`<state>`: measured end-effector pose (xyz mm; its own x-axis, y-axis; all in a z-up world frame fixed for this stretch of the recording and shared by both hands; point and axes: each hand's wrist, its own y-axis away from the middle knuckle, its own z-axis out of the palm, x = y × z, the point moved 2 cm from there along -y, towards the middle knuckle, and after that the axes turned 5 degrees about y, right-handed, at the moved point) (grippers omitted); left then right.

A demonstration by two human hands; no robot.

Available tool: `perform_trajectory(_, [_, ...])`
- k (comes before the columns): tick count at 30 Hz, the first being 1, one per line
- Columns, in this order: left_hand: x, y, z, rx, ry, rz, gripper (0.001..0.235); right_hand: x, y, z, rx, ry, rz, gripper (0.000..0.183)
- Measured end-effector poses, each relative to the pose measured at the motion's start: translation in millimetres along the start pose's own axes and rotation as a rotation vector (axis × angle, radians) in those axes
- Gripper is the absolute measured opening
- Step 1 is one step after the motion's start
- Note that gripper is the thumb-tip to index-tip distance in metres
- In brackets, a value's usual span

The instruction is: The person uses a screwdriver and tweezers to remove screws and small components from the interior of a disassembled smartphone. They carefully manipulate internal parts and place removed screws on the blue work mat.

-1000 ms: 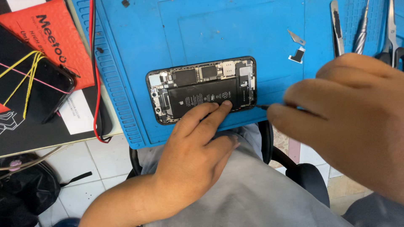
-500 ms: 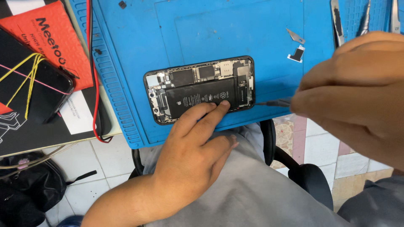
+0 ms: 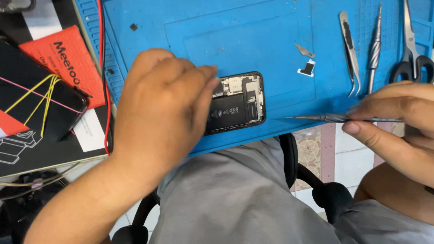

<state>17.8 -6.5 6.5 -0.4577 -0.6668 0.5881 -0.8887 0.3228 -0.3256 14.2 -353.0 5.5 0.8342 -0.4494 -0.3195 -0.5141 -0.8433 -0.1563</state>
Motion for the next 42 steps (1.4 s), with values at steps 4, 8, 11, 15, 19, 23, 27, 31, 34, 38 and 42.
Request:
perform_trajectory(4, [-20, -16, 3, -0.033, -0.101, -0.066, 0.009, -3, 17, 12, 0.135, -0.17, 0.565, 0.023])
perform_trajectory(8, [-32, -20, 7, -0.067, -0.178, -0.086, 0.014, -10, 41, 25, 0.255, -0.232, 0.76, 0.022])
perform_trajectory(11, [-35, -19, 9, -0.078, -0.179, -0.096, 0.013, -9, 59, 35, 0.321, -0.256, 0.819, 0.022])
perform_trajectory(15, [-36, -21, 5, -0.083, -0.159, -0.087, 0.009, -8, 75, 49, 0.456, -0.256, 0.881, 0.018])
perform_trajectory(19, [-33, -29, -7, -0.039, -0.103, -0.051, 0.01, -4, 73, 59, 0.508, -0.375, 1.018, 0.021])
perform_trajectory(23, [-23, -35, -21, 0.011, -0.072, -0.133, 0.011, -10, 59, 65, 0.6, -0.46, 1.049, 0.024])
perform_trajectory(27, [-9, -27, -32, 0.074, 0.022, -0.185, 0.011, -22, 34, 74, 0.807, -0.658, 0.993, 0.015])
perform_trajectory(31, [-12, -16, -32, 0.176, 0.117, -0.319, 0.014, -33, 12, 80, 0.976, -0.961, 0.879, 0.011])
perform_trajectory(34, [-20, -10, -31, 0.184, 0.114, -0.415, 0.016, -39, 5, 83, 0.997, -1.039, 0.867, 0.013])
perform_trajectory(38, [-37, -11, -27, 0.103, 0.128, -0.438, 0.014, -39, 4, 86, 0.943, -1.054, 0.899, 0.014])
perform_trajectory(42, [-47, -10, -24, 0.064, 0.141, -0.393, 0.015, -34, 7, 90, 0.945, -1.103, 0.893, 0.01])
